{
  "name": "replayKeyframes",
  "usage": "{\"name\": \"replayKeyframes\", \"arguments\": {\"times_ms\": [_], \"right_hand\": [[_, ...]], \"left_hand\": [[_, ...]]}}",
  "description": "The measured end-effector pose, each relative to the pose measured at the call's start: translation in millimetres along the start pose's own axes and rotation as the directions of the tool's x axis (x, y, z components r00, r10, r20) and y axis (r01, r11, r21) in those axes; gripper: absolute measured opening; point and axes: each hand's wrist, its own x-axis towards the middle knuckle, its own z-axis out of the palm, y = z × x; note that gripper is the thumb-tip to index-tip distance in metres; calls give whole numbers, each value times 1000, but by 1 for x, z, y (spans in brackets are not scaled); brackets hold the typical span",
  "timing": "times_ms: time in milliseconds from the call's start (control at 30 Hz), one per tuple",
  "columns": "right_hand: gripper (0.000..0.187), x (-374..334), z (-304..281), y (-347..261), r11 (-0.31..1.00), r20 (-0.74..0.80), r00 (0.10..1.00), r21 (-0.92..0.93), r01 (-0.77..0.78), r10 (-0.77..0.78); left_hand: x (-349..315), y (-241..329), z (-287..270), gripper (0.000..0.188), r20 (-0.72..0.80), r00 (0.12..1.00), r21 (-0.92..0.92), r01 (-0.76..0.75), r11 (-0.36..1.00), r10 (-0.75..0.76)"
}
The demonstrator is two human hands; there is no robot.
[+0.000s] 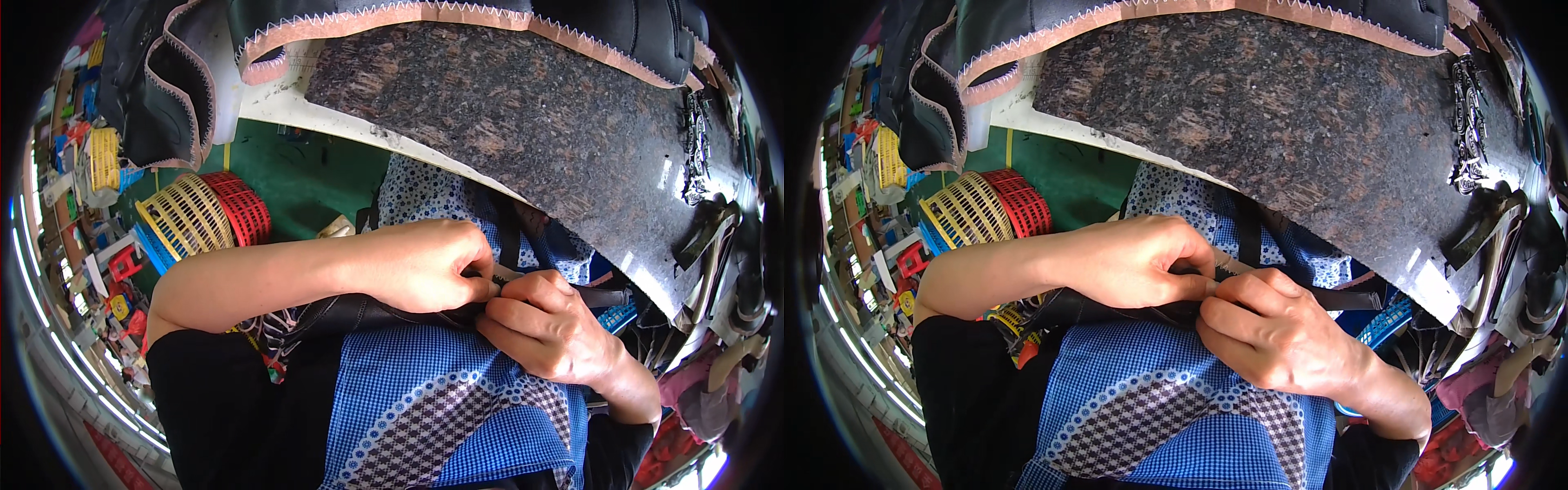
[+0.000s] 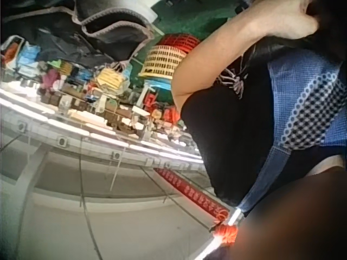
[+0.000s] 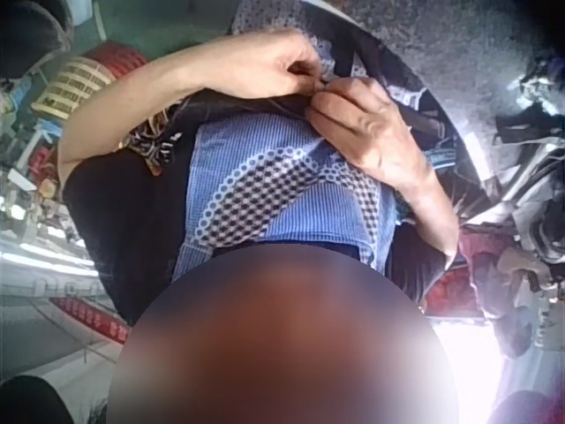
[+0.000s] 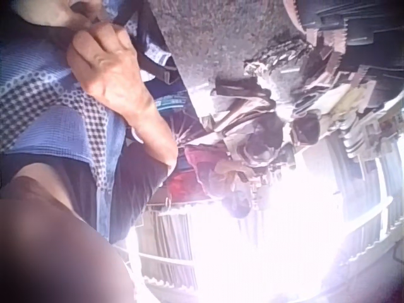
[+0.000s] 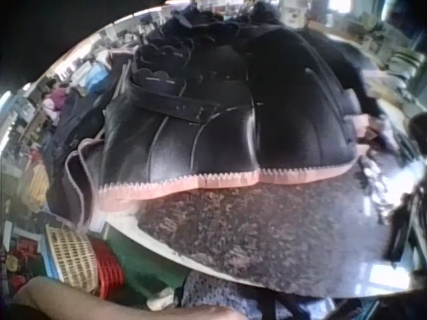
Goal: Attaching metal buckles and hardware to leather shoe parts at a manufacturing workbench.
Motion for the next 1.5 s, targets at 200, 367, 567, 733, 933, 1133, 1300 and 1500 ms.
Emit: {"name": "replayKeyframes", "arguments": {"times_ms": [200,367,567,733,933,1133,1300,1500], "right_hand": [[24,4,1,5,997,61,997,64,42,-46],[37,0,6,1,966,-247,935,102,-237,255],[30,-1,4,2,955,-139,949,132,-266,283],[28,4,4,0,971,-281,931,123,-204,231],[26,-11,8,-7,977,-277,940,-10,-211,200],[23,-21,10,-7,962,-443,897,-237,-133,14],[33,-25,7,-14,953,-357,934,-274,-131,25],[35,-26,6,-20,927,-369,930,-347,-139,2]], "left_hand": [[4,-6,3,16,45,999,14,-1,1000,0],[-14,5,12,19,-106,974,214,-175,961,201],[-33,23,23,30,-181,888,675,-199,710,422],[-36,4,27,17,-257,691,839,-187,510,676],[-35,-4,32,18,-295,725,708,-271,652,622],[-37,-2,40,15,-222,556,859,-277,431,801],[-34,-4,44,21,-232,484,882,-261,392,844],[-36,-2,41,23,-201,519,838,-347,420,830]]}}
